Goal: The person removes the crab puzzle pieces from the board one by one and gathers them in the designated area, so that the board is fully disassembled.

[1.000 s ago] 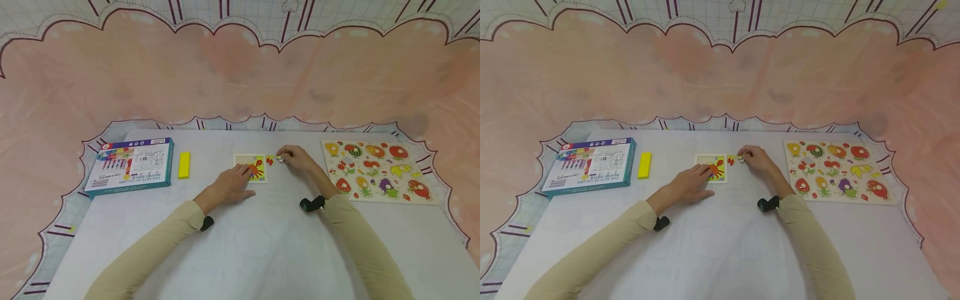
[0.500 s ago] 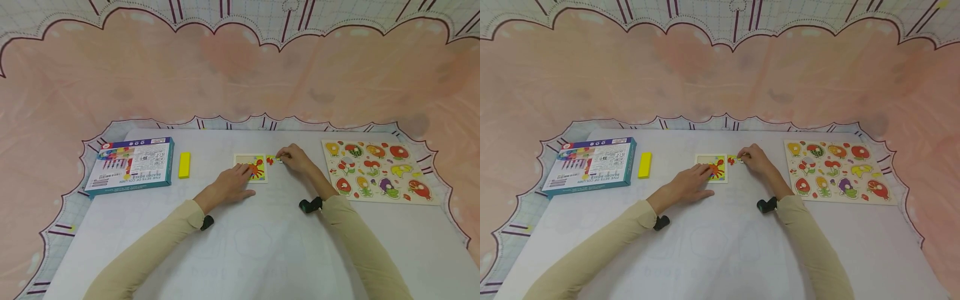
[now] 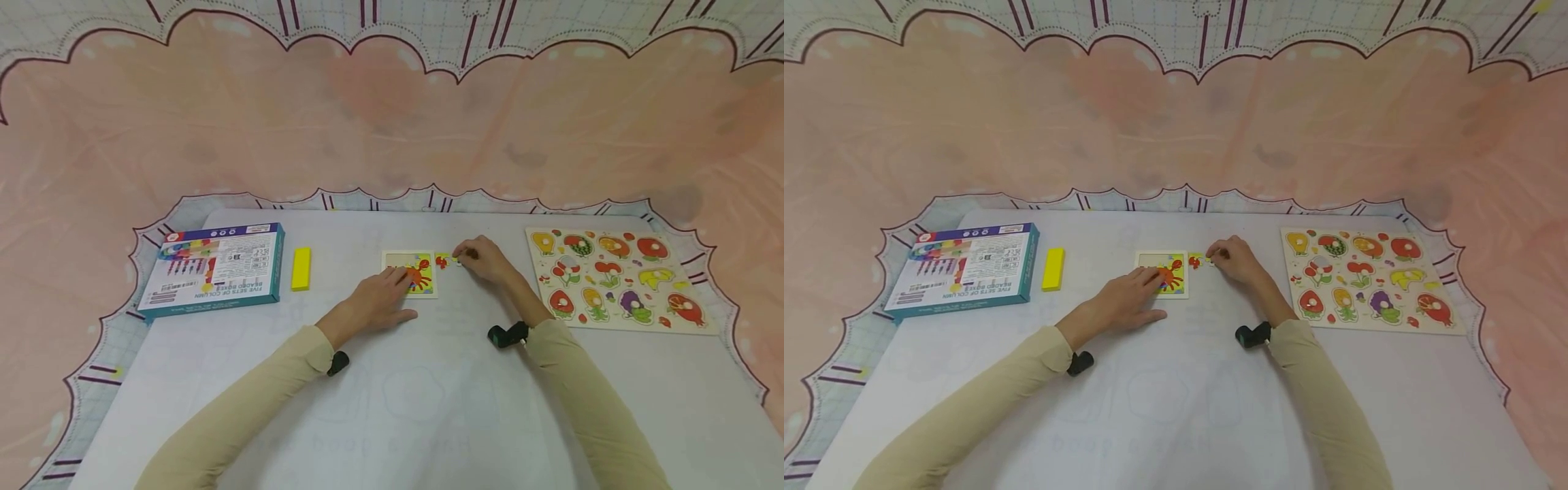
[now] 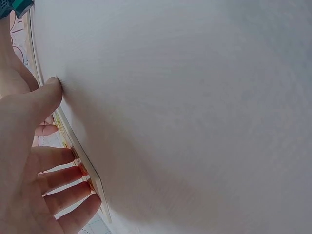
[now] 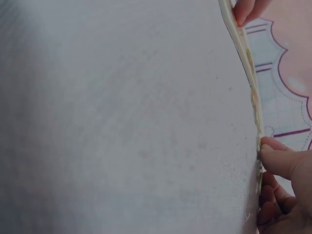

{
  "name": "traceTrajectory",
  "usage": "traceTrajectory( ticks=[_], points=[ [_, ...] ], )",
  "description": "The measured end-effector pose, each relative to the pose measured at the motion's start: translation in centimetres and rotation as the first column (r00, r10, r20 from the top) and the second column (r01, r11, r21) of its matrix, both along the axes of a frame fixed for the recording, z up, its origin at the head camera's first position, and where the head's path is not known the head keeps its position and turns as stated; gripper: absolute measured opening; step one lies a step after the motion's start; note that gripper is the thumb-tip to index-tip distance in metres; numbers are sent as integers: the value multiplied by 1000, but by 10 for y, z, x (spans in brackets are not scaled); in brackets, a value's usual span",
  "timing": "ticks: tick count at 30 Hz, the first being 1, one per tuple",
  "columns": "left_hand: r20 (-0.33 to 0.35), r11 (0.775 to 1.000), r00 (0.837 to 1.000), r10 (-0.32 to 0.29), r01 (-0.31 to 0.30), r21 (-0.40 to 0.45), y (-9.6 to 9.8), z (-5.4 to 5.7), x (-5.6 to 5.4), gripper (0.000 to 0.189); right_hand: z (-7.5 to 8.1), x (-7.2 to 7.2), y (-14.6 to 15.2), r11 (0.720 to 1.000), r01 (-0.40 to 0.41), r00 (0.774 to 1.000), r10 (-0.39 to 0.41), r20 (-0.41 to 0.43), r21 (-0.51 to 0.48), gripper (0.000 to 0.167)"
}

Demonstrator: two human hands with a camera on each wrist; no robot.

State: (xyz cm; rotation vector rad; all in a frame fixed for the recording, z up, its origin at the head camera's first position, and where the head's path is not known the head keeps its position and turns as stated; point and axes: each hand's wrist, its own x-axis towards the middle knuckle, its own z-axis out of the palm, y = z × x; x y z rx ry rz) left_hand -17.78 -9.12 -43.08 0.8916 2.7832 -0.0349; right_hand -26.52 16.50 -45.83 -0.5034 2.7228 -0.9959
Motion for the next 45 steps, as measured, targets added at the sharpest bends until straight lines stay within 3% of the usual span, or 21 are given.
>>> traceTrajectory(
  ticks=[4,9,14,23,32,45],
  points=[
    [6,1000,1000,3,-3,7,0,1,0,77,5,1,2,999,33,999,-33,18,4,23],
    [6,1000,1000,10,-10,11,2,1,0,77,13,4,-1,995,65,998,-66,-12,-71,27],
    [7,1000,1000,21,-21,10,3,1,0,78,19,8,-21,990,38,999,-33,38,-139,31],
    [-4,1000,1000,19,-19,17,3,-2,0,77,9,5,-54,984,28,990,-2,144,-175,36],
    [14,1000,1000,26,-26,11,2,0,-1,79,0,4,-67,989,-15,998,25,63,-147,32],
    [8,1000,1000,21,-21,17,2,-1,-1,78,1,9,-70,997,-42,998,44,36,-58,26]
  ],
)
